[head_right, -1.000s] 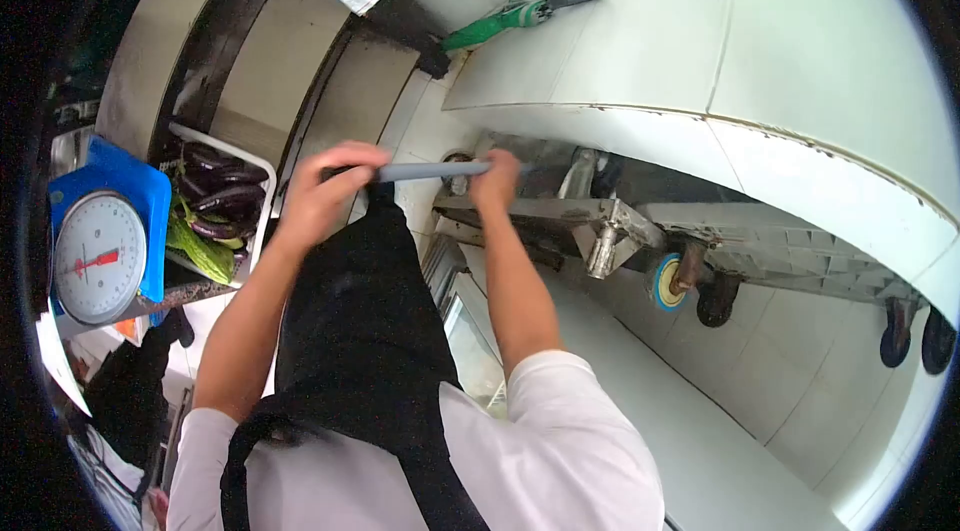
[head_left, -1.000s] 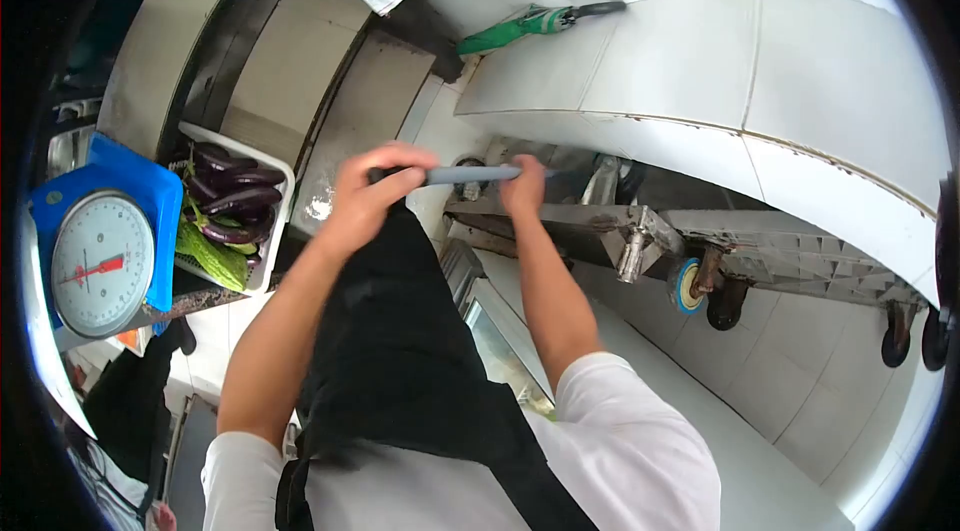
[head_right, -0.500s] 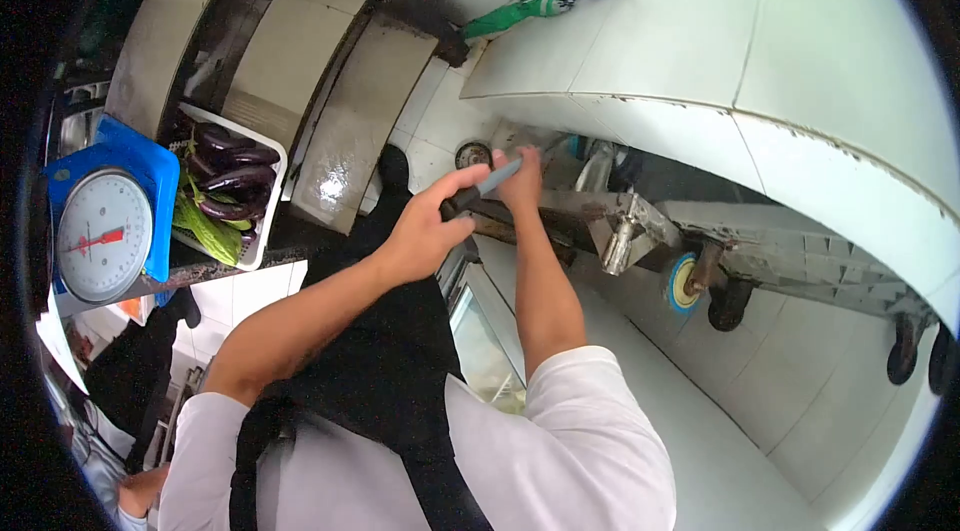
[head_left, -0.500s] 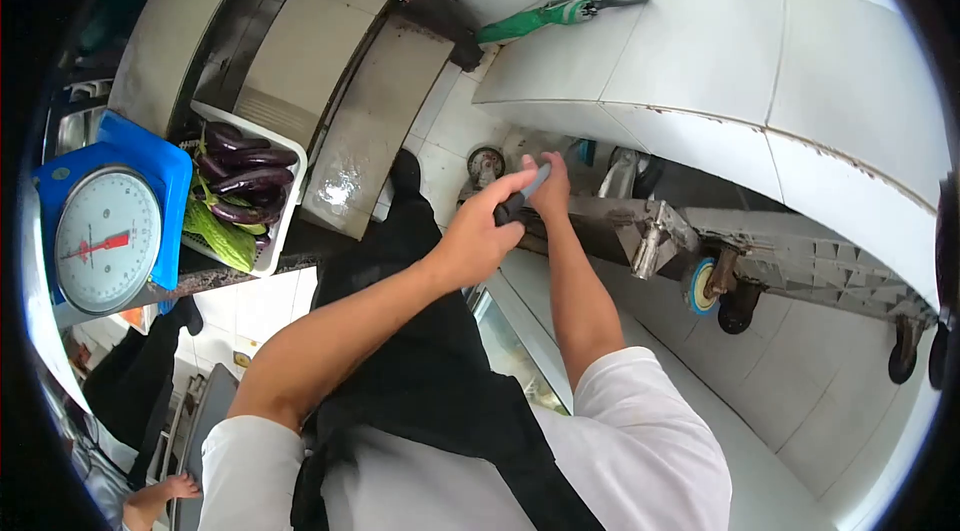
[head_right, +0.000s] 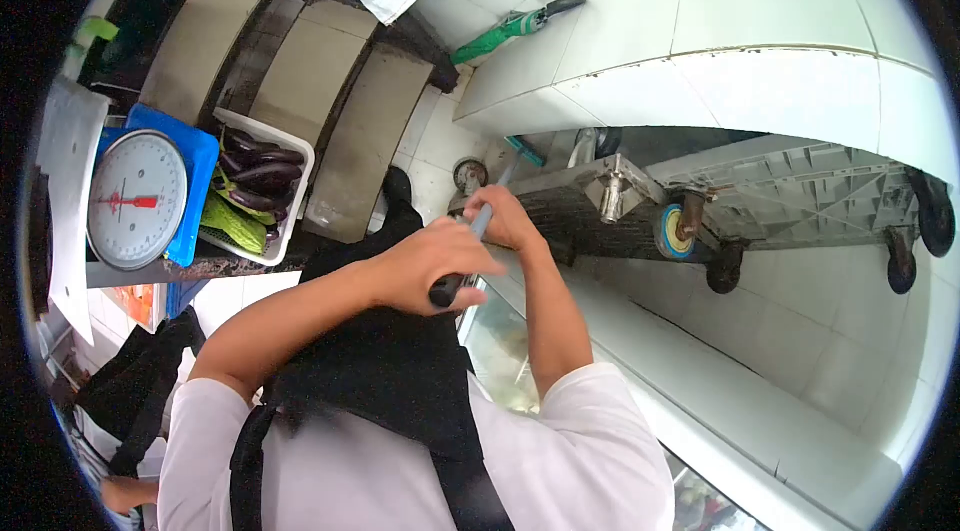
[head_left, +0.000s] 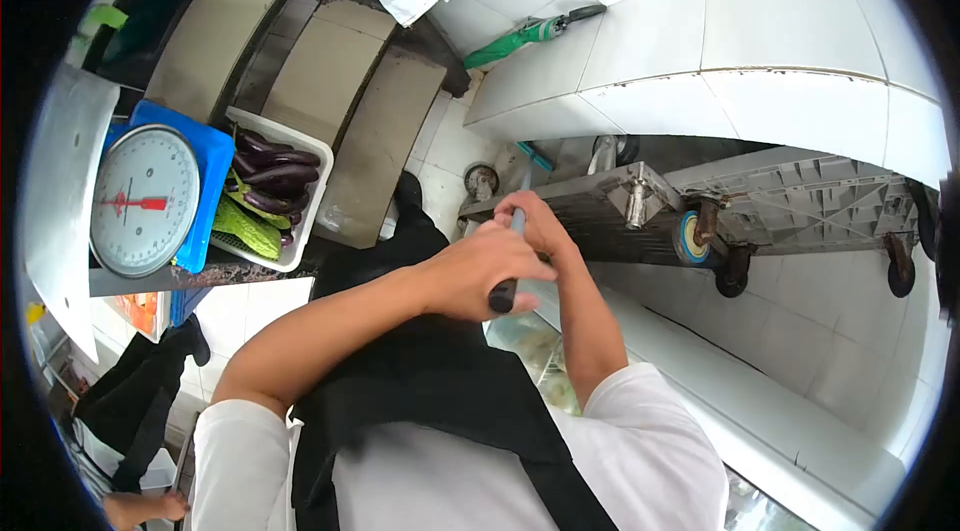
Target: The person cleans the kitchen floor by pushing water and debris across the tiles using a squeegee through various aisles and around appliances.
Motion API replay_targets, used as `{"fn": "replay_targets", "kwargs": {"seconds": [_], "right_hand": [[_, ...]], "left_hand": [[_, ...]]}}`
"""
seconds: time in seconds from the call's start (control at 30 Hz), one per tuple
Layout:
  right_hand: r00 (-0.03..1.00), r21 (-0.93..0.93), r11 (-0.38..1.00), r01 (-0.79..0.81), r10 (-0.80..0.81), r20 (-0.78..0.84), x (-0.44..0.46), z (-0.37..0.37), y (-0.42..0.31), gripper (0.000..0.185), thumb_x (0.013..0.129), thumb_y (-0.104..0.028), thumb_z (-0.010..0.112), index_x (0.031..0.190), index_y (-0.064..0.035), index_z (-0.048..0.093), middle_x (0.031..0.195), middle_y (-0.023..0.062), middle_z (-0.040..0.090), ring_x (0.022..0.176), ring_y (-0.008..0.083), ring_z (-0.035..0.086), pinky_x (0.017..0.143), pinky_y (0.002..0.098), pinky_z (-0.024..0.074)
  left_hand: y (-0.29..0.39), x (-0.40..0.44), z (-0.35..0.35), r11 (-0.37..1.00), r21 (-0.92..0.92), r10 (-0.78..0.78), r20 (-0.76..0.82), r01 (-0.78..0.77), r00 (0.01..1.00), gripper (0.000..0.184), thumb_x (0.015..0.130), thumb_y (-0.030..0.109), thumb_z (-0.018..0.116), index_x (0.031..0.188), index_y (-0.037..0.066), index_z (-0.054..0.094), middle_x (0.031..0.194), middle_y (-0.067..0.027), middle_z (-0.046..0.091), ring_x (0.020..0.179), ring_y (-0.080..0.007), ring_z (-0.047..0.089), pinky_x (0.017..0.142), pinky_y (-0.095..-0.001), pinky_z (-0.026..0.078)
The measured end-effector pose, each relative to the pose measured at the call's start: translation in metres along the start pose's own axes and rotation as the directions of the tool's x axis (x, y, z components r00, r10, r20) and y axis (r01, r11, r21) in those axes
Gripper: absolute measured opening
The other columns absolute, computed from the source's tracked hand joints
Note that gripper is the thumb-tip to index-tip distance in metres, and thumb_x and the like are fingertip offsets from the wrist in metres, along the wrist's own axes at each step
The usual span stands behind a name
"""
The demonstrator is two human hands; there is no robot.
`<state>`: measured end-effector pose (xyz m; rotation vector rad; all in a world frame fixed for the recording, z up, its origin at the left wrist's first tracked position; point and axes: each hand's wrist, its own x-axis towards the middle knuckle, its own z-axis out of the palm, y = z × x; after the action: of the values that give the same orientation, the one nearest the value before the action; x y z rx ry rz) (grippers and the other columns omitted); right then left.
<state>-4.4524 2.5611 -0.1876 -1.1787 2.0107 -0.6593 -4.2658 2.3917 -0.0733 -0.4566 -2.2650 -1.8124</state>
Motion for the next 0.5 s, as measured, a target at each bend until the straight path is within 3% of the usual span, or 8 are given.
{"fn": "replay_targets", "kwargs": {"seconds": [0.03,0.1,0.13,0.23,0.37,0.4,0.43,0.5], "right_hand": [[1.000,-0.009,1.000,0.007,-0.007,-0.005,-0.005,0.007,-0.004,0.022,0.079,-0.020,0.077,0.085,-0.0028,0.065,0.088,0.0178,0.065,0.080,0.0347,0.061,0.075,0.0434,0.0487],[0.886,0.145,0.978,-0.150,0.198,-0.419,-0.014,0.024,-0.015,0.019,0.084,-0.018,0.075,0.089,-0.0026,0.066,0.088,0.0174,0.064,0.080,0.0322,0.060,0.077,0.0405,0.0490],[0.842,0.171,0.963,-0.206,0.264,-0.471,-0.018,0.029,-0.024,0.013,0.087,-0.011,0.073,0.093,-0.0027,0.065,0.090,0.0154,0.065,0.081,0.0294,0.060,0.080,0.0374,0.0493],[0.745,0.127,0.976,-0.179,0.219,-0.629,-0.015,0.042,-0.018,0.016,0.087,-0.005,0.073,0.101,-0.0043,0.064,0.095,0.0144,0.066,0.086,0.0275,0.061,0.082,0.0366,0.0497],[0.572,0.399,0.905,-0.149,0.408,-0.712,0.001,0.066,0.050,0.025,0.088,-0.005,0.074,0.110,-0.0049,0.062,0.107,0.0174,0.067,0.095,0.0268,0.064,0.089,0.0364,0.0499],[0.514,0.050,0.998,-0.026,0.056,-0.856,0.003,0.066,0.051,0.027,0.087,-0.007,0.075,0.110,-0.0035,0.062,0.111,0.0191,0.067,0.098,0.0305,0.065,0.090,0.0370,0.0501],[0.512,0.056,0.998,-0.031,0.064,-0.857,0.002,0.064,0.053,0.027,0.087,-0.007,0.075,0.110,-0.0035,0.062,0.111,0.0191,0.067,0.098,0.0305,0.065,0.090,0.0370,0.0501],[0.653,0.028,0.999,-0.031,0.042,-0.756,-0.005,0.053,0.057,0.028,0.086,-0.009,0.076,0.110,-0.0037,0.062,0.113,0.0198,0.068,0.101,0.0344,0.065,0.090,0.0395,0.0502]], "left_hand": [[0.002,0.004,0.000,1.000,0.007,0.010,-0.004,-0.010,1.000,0.030,0.086,0.018,0.071,0.115,0.009,0.070,0.106,-0.0086,0.069,0.096,-0.0306,0.062,0.091,-0.0404,0.044],[0.006,0.013,-0.001,0.995,-0.070,0.071,-0.005,-0.071,0.997,0.020,0.087,0.019,0.070,0.104,0.009,0.072,0.097,-0.0081,0.069,0.093,-0.0302,0.061,0.089,-0.0421,0.044],[0.008,0.013,0.001,0.994,-0.073,0.086,0.025,-0.084,0.996,0.016,0.088,0.018,0.070,0.100,0.008,0.072,0.097,-0.0097,0.068,0.094,-0.0304,0.062,0.090,-0.0414,0.044],[0.000,0.008,0.010,0.992,-0.053,0.121,0.068,-0.118,0.990,0.017,0.089,0.020,0.070,0.099,0.007,0.071,0.097,-0.0103,0.067,0.093,-0.0315,0.061,0.091,-0.0427,0.044],[-0.031,0.010,0.047,0.997,-0.016,0.081,-0.035,-0.082,0.996,0.020,0.090,0.024,0.069,0.101,0.007,0.070,0.099,-0.0110,0.066,0.095,-0.0323,0.061,0.089,-0.0439,0.047],[-0.032,0.014,0.055,0.999,-0.011,0.038,-0.089,-0.039,0.995,0.020,0.091,0.025,0.069,0.100,0.007,0.069,0.100,-0.0111,0.065,0.095,-0.0326,0.061,0.087,-0.0442,0.048],[-0.032,0.017,0.063,1.000,-0.012,-0.004,-0.141,0.003,0.990,0.020,0.091,0.026,0.069,0.100,0.007,0.067,0.101,-0.0112,0.065,0.096,-0.0330,0.061,0.085,-0.0445,0.049],[-0.034,0.026,0.070,0.999,-0.005,-0.054,-0.111,0.054,0.992,0.020,0.091,0.025,0.068,0.098,0.007,0.066,0.100,-0.0113,0.065,0.095,-0.0333,0.061,0.082,-0.0448,0.050]]}}
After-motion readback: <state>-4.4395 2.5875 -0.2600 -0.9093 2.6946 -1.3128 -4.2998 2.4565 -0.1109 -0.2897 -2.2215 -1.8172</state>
